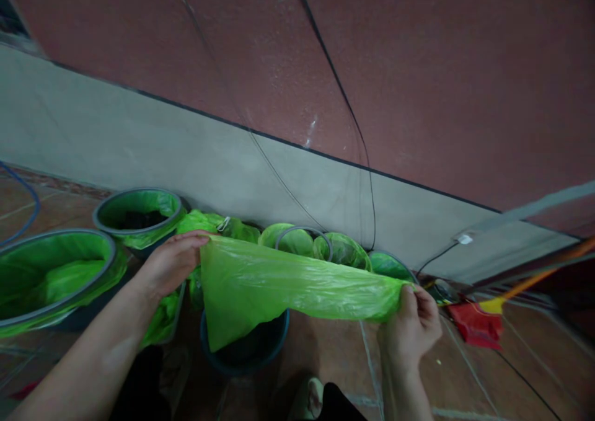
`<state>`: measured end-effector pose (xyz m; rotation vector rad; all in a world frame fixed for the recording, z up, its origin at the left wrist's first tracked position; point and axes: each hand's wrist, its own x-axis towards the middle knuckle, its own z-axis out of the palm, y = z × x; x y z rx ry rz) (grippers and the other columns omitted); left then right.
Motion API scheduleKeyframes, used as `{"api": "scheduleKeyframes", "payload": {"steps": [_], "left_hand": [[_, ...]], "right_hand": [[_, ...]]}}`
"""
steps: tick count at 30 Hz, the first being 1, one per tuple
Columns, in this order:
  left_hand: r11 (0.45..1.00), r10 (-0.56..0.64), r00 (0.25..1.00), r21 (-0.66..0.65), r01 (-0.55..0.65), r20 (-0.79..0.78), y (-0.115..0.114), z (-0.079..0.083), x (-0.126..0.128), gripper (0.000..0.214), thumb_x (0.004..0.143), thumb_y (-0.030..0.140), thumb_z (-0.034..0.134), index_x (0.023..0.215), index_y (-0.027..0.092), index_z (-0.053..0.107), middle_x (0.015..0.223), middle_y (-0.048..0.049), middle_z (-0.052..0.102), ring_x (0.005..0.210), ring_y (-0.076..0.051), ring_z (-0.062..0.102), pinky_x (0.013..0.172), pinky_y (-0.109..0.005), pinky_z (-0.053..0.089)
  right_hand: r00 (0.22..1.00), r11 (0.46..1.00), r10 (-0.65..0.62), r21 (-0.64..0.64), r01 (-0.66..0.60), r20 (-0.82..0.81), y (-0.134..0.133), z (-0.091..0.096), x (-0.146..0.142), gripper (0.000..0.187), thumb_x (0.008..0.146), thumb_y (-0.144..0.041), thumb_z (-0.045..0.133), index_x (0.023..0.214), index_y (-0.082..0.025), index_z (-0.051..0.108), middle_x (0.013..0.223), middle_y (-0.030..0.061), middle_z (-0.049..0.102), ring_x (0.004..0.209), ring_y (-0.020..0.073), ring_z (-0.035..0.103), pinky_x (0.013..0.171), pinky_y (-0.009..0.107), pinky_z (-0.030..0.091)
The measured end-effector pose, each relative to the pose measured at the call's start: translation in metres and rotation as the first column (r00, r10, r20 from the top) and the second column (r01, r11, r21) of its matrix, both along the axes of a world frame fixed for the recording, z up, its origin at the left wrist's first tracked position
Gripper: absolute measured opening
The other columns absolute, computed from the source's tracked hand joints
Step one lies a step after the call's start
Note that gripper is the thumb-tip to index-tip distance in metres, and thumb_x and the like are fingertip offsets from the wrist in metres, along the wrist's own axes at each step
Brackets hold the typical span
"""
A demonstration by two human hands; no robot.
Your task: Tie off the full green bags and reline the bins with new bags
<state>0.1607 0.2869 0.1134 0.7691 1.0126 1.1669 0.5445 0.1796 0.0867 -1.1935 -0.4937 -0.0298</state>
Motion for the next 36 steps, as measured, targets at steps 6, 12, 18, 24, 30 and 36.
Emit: {"api": "scheduleKeyframes", "payload": {"steps": [6,12,18,24,30,36], "left_hand": [[0.995,0.104,0.990,-0.003,-0.104,0.100,0.004,-0.002,-0.003,0.010,0.062,0.018,0.071,0.072,0.018,0.071,0.073,-0.0040,0.074,0.075,-0.021,0.068,0.071,-0.030,0.055],[0.993,0.102,0.992,0.051,-0.106,0.076,0.004,-0.003,0.001,0.014,0.061,0.019,0.073,0.075,0.016,0.073,0.070,-0.0032,0.073,0.069,-0.017,0.066,0.067,-0.026,0.054],[0.982,0.169,0.983,0.079,-0.174,0.071,0.003,0.001,0.010,0.012,0.062,0.021,0.074,0.073,0.015,0.073,0.067,-0.0020,0.071,0.066,-0.015,0.066,0.065,-0.025,0.053],[0.973,0.213,0.975,0.073,-0.217,0.060,0.003,0.003,0.011,0.019,0.054,0.022,0.079,0.071,0.015,0.074,0.065,-0.0006,0.070,0.063,-0.014,0.063,0.059,-0.023,0.051],[0.947,0.298,0.949,0.093,-0.308,0.106,0.009,-0.006,0.007,0.023,0.049,0.020,0.084,0.069,0.015,0.072,0.066,0.0011,0.068,0.062,-0.011,0.059,0.059,-0.020,0.047],[0.897,0.382,0.919,0.201,-0.393,0.095,0.011,-0.013,0.011,0.019,0.060,0.026,0.082,0.068,0.017,0.067,0.062,0.0040,0.060,0.059,-0.008,0.050,0.058,-0.019,0.041]], "right_hand": [[0.999,0.999,0.041,0.012,-0.041,-0.003,-0.004,0.007,-0.004,0.025,0.070,-0.035,0.081,0.079,-0.016,0.067,0.074,-0.0022,0.061,0.066,0.0110,0.052,0.062,0.025,0.042],[0.998,0.998,0.059,-0.002,-0.059,-0.015,-0.004,0.010,-0.006,0.028,0.070,-0.038,0.083,0.078,-0.016,0.067,0.070,-0.0032,0.059,0.064,0.0103,0.050,0.060,0.024,0.040],[0.999,0.999,0.046,-0.022,-0.046,0.010,-0.005,0.010,-0.006,0.028,0.071,-0.039,0.082,0.079,-0.016,0.067,0.074,-0.0028,0.061,0.067,0.0111,0.053,0.064,0.026,0.042],[1.000,1.000,0.006,-0.010,-0.006,0.021,-0.006,0.012,-0.008,0.028,0.070,-0.039,0.083,0.080,-0.016,0.069,0.076,-0.0017,0.064,0.069,0.0116,0.054,0.066,0.026,0.043],[0.999,1.000,0.017,-0.015,-0.016,0.049,-0.006,0.014,-0.011,0.030,0.069,-0.040,0.084,0.080,-0.016,0.070,0.072,-0.0026,0.062,0.064,0.0106,0.052,0.062,0.025,0.044],[0.996,1.000,0.017,-0.022,-0.015,0.083,-0.007,0.011,-0.014,0.031,0.072,-0.041,0.084,0.085,-0.016,0.070,0.076,-0.0011,0.066,0.064,0.0118,0.058,0.062,0.026,0.050]]}}
